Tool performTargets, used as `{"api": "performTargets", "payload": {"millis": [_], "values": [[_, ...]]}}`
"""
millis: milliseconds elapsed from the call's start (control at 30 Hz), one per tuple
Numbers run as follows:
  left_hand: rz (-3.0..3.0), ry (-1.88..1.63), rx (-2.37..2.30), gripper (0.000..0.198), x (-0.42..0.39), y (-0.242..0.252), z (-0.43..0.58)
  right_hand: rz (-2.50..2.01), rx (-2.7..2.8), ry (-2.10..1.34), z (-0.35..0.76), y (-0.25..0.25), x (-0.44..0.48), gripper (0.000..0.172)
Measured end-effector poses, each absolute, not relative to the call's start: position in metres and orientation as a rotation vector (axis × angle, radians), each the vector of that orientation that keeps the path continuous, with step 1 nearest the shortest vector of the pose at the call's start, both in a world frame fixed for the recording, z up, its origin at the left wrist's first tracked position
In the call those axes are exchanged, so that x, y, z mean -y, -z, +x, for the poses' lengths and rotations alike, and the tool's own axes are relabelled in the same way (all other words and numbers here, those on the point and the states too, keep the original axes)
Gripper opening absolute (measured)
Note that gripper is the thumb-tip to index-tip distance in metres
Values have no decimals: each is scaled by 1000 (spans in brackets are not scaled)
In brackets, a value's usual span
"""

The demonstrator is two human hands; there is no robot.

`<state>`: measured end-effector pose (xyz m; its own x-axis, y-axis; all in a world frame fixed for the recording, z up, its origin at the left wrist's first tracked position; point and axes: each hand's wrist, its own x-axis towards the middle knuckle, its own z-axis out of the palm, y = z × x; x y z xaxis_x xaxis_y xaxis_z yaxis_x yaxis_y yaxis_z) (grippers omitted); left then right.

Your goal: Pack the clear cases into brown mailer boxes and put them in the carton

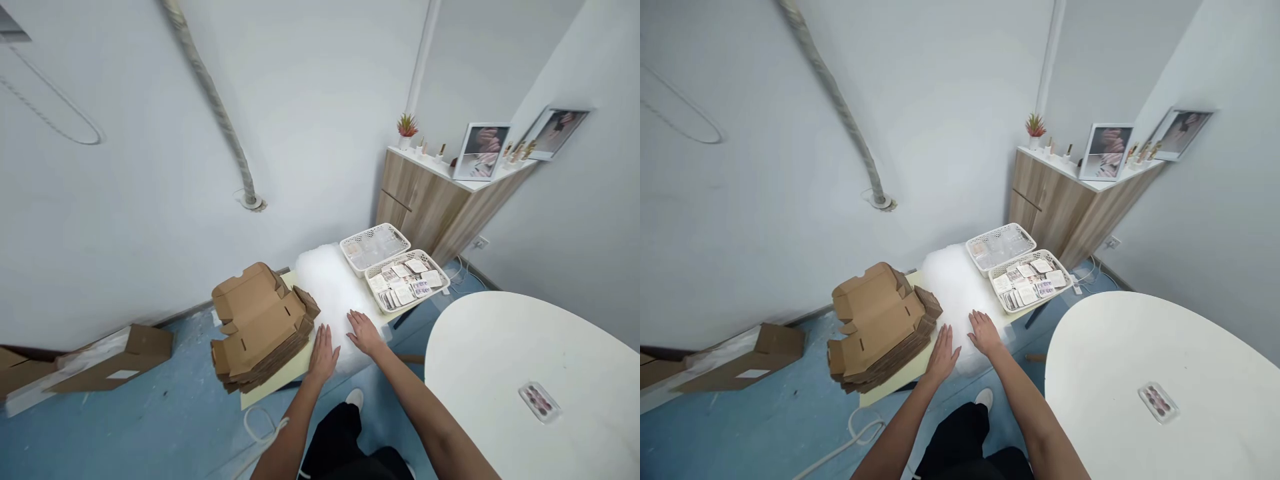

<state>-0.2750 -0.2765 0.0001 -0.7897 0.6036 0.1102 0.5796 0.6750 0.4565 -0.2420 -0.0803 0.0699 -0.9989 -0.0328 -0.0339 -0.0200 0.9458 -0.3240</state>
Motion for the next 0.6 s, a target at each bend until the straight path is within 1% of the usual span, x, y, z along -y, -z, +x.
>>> {"api": "performTargets", "payload": {"millis": [67,133,300,433,600], "values": [[975,-775,-2754,66,281,2,-274,-93,-3011,471,-258,-68,89,59],[920,-823,-2697,67,285,0,-274,-138,-2966,409,-271,-66,95,58],[725,-932,-2622,70,293,-9,-277,-143,-2896,290,-293,-64,101,38],[718,-921,-2657,70,289,-22,-282,-64,-2901,355,-301,-71,97,29],[936,-981,-2831,67,267,-59,-292,-137,-3039,519,-288,-87,82,31]]}}
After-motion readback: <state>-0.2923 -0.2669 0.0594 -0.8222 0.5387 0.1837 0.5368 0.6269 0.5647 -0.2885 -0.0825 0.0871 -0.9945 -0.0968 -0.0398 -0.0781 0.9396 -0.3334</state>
